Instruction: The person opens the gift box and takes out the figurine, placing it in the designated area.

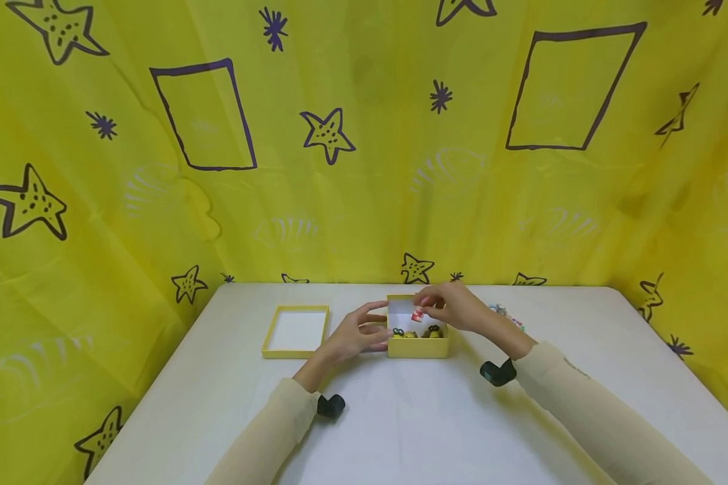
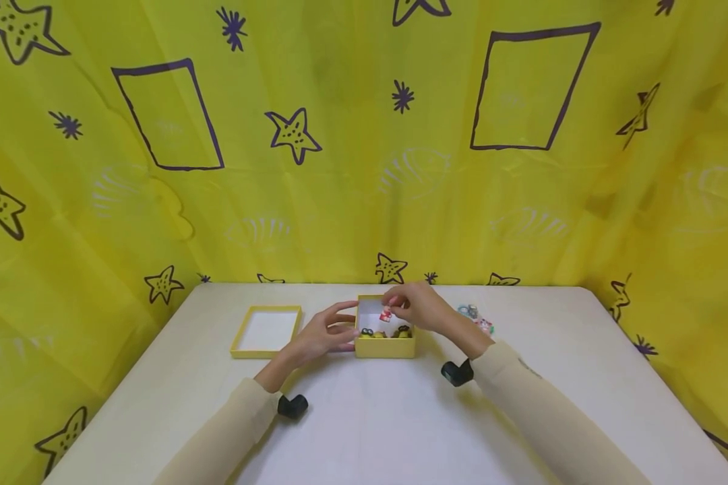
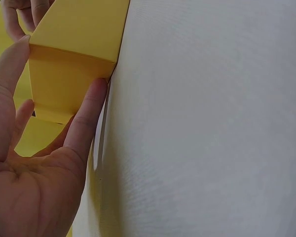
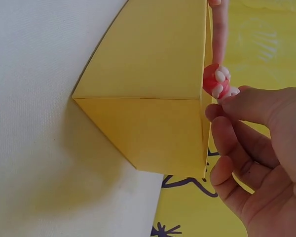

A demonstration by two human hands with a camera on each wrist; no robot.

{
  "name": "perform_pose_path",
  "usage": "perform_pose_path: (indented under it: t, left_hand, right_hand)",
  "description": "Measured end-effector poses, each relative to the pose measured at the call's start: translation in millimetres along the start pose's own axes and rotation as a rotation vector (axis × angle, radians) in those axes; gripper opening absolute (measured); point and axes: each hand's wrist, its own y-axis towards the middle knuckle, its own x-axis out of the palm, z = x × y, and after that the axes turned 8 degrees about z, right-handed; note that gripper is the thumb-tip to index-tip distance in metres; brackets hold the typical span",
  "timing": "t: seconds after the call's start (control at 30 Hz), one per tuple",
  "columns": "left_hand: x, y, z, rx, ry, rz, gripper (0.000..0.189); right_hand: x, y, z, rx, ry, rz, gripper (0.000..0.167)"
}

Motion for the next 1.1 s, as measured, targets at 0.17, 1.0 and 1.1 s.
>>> perform_pose_path:
  t: [0.17, 1.0, 1.1]
  left_hand:
    - [0.1, -1.1, -0.2, -0.001, 0.018, 0.002, 0.073]
    - [-0.4, -0.8, 0.1, 0.005, 0.004, -0.005, 0.073]
    - [0.1, -0.7, 0.8, 0.004, -0.004, -0.007, 0.072]
  right_hand:
    - [-2.6, -4.2, 2.7, 0.028, 0.002, 0.009, 0.018]
    - [-47.8, -35.5, 9.6, 0.092, 0.037, 0.043, 0.019]
    - [-53.3, -40.3, 11.0, 0.081, 0.031, 0.054, 0.019]
